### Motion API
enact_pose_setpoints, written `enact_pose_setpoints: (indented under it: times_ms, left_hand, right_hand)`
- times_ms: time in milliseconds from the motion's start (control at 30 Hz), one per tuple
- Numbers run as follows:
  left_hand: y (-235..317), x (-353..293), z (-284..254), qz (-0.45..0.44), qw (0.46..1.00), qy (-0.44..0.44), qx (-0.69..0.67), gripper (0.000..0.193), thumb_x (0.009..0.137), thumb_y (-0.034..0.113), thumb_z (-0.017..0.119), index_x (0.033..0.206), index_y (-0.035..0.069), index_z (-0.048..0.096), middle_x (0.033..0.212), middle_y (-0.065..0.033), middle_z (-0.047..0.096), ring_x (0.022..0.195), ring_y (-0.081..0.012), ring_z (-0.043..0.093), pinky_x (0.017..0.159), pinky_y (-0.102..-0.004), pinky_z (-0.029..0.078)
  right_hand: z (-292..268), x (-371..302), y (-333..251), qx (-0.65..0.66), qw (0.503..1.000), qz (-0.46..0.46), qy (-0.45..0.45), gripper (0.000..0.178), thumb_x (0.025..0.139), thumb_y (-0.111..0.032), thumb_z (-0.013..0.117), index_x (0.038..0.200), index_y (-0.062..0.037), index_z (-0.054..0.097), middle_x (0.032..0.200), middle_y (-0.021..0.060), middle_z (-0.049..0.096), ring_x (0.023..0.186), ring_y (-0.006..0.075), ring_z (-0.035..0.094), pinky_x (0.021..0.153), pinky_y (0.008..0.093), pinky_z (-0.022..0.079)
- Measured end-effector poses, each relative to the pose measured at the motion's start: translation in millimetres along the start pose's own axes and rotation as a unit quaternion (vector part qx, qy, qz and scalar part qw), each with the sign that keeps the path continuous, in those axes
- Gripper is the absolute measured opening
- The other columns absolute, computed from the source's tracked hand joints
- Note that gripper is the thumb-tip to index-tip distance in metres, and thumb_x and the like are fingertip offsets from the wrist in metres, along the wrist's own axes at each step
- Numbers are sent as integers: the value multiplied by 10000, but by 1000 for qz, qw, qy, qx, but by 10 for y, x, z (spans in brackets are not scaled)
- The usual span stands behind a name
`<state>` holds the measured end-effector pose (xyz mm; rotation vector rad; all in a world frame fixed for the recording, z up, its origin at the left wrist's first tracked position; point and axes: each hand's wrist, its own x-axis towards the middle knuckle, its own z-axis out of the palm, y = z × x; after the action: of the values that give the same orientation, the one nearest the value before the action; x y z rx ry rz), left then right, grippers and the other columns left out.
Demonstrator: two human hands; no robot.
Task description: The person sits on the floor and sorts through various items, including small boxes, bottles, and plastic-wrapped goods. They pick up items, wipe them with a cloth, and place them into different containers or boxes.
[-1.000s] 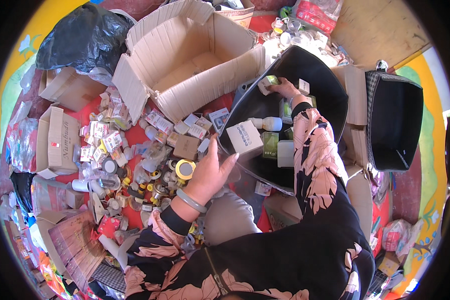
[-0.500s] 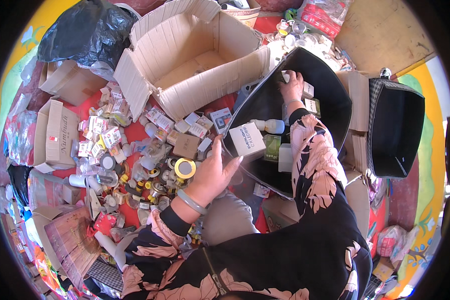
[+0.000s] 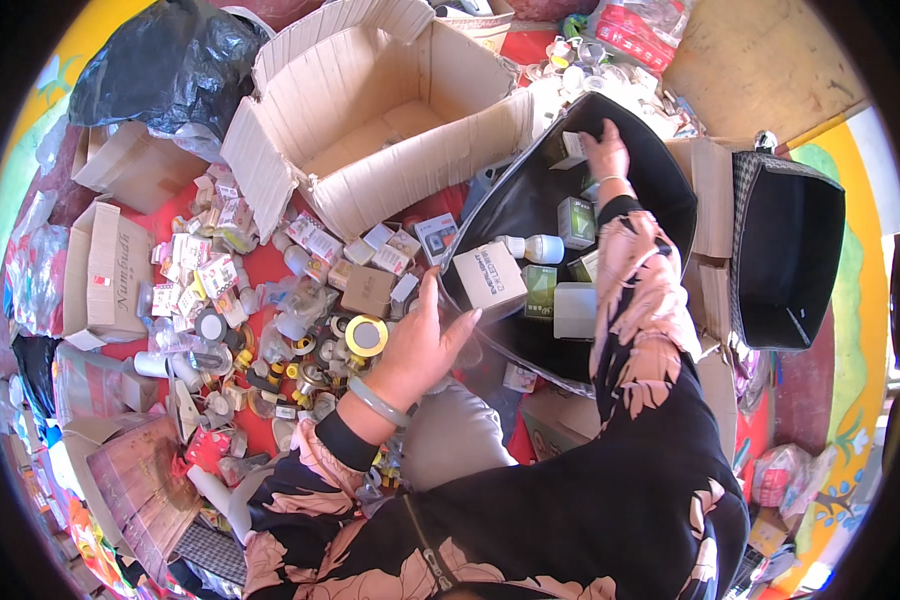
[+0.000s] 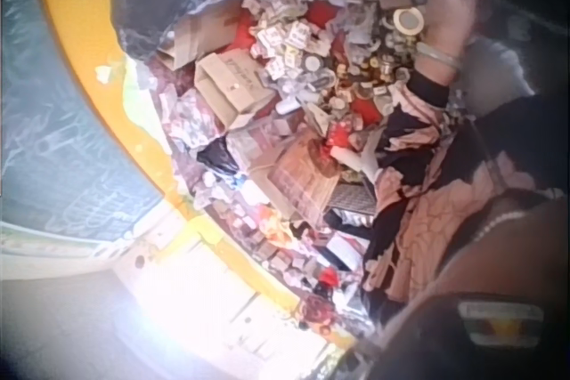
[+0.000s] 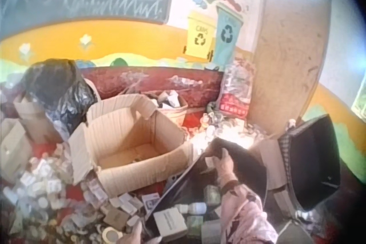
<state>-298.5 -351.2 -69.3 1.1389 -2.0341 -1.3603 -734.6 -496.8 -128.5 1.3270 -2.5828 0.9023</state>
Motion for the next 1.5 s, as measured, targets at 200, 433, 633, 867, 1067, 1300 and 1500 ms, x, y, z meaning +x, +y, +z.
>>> enact_pose_setpoints:
  times_ms: [200,433,633,867,1067,1300,1500]
  left_hand:
    - [-32,24,61,15,1000,12,19,764,868,425,530,1365,-44,189,1094,-328,538,939,-447,570,777,-455,475]
    - [-1,6,25,-9,1000,2,29,782,863,431,529,1370,-51,180,1063,-327,551,908,-443,583,761,-455,479]
    - [3,12,35,-11,1000,-3,13,784,863,435,524,1372,-50,176,990,-326,575,857,-449,593,720,-460,482]
    - [61,-1,13,-28,999,-22,17,798,860,448,525,1374,-50,173,956,-327,580,849,-449,594,720,-458,480]
    - [42,30,64,-10,1000,-21,11,798,861,457,522,1374,-47,176,956,-324,581,859,-448,592,727,-463,478]
    - [-14,5,69,15,1000,14,21,765,873,425,521,1369,-45,176,915,-327,585,820,-458,591,704,-471,478]
    - [6,8,43,-9,1000,-5,24,752,876,408,523,1371,-31,164,901,-326,586,800,-458,591,678,-475,477]
  right_hand:
    - [-449,-46,471,-231,933,41,-273,779,627,-347,767,1285,-64,461,1217,182,550,1117,296,542,962,349,423]
    - [-231,-75,196,-181,958,16,-220,619,639,-433,735,1020,38,610,1005,198,644,913,294,636,827,342,491]
    - [-48,-125,-167,-167,970,130,-123,598,667,-423,736,1043,23,607,1011,209,638,962,305,623,847,359,491]
    - [93,-83,263,-145,980,24,-138,756,661,-264,757,1292,-41,403,1183,224,549,1095,341,542,929,380,443]
    - [-285,202,697,-51,976,13,-210,825,687,-276,735,1375,-62,333,1158,193,575,1045,305,575,868,361,484]
    - [-1084,54,-62,-191,883,124,-410,420,789,-280,655,1138,-58,581,912,102,616,699,199,614,602,318,542]
    - [-908,-519,-8,-226,893,61,-385,516,734,-343,680,1149,-57,570,883,142,635,615,247,642,540,328,538]
